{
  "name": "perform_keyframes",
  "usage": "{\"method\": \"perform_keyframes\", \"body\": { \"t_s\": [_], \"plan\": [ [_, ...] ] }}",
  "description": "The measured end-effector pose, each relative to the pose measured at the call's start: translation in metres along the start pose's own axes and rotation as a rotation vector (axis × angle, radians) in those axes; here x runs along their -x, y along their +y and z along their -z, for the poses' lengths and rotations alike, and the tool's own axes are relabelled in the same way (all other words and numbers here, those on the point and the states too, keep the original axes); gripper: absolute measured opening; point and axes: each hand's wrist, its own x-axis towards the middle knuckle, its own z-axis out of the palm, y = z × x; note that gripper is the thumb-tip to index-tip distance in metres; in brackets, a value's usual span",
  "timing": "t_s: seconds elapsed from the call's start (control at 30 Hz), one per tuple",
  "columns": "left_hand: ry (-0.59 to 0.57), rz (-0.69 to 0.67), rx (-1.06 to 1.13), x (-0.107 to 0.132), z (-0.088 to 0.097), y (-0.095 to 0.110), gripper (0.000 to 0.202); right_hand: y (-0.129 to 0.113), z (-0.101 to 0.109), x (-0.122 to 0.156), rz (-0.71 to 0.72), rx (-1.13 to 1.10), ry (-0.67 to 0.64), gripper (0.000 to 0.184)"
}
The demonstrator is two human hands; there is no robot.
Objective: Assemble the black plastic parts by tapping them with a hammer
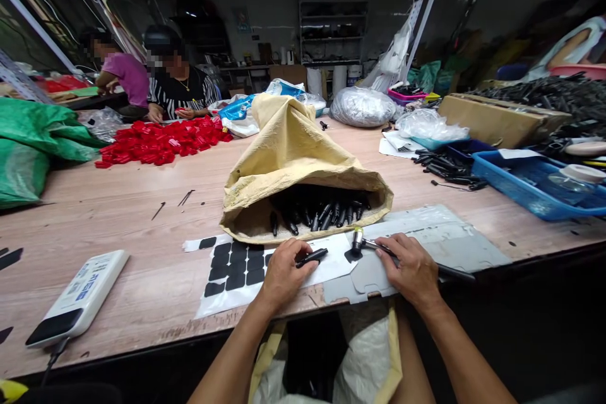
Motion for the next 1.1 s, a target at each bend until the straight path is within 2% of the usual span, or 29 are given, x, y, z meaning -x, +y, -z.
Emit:
{"method": "perform_keyframes", "body": {
  "t_s": [0.2, 0.33, 0.4, 0.47, 0.6, 0.77, 0.9, 1.1],
  "plan": [
    [-0.017, 0.002, 0.039, 0.0, 0.003, -0.001, 0.013, -0.004, 0.008, -0.002, 0.008, -0.075, -0.027, 0.021],
    [-0.025, -0.009, 0.057, 0.0, 0.004, -0.001, 0.014, -0.035, 0.017, -0.004, -0.028, -0.33, 0.01, 0.025],
    [-0.022, -0.005, 0.059, 0.0, 0.002, -0.002, 0.014, -0.056, 0.019, -0.004, -0.031, -0.473, -0.029, 0.026],
    [-0.018, 0.005, 0.057, 0.0, 0.001, -0.004, 0.015, -0.074, 0.019, -0.004, -0.025, -0.522, -0.066, 0.027],
    [-0.015, 0.024, 0.059, -0.001, -0.002, -0.006, 0.016, -0.098, 0.021, -0.006, 0.009, -0.439, -0.085, 0.031],
    [-0.017, 0.028, 0.035, -0.002, 0.0, -0.003, 0.013, -0.112, 0.022, -0.007, 0.093, -0.361, -0.066, 0.036],
    [-0.003, 0.035, 0.028, -0.002, 0.0, -0.002, 0.012, -0.113, 0.019, -0.004, 0.116, -0.232, -0.103, 0.035],
    [-0.01, 0.033, 0.053, -0.001, -0.001, -0.004, 0.015, -0.105, 0.026, -0.006, 0.015, -0.307, 0.008, 0.033]
  ]
}}
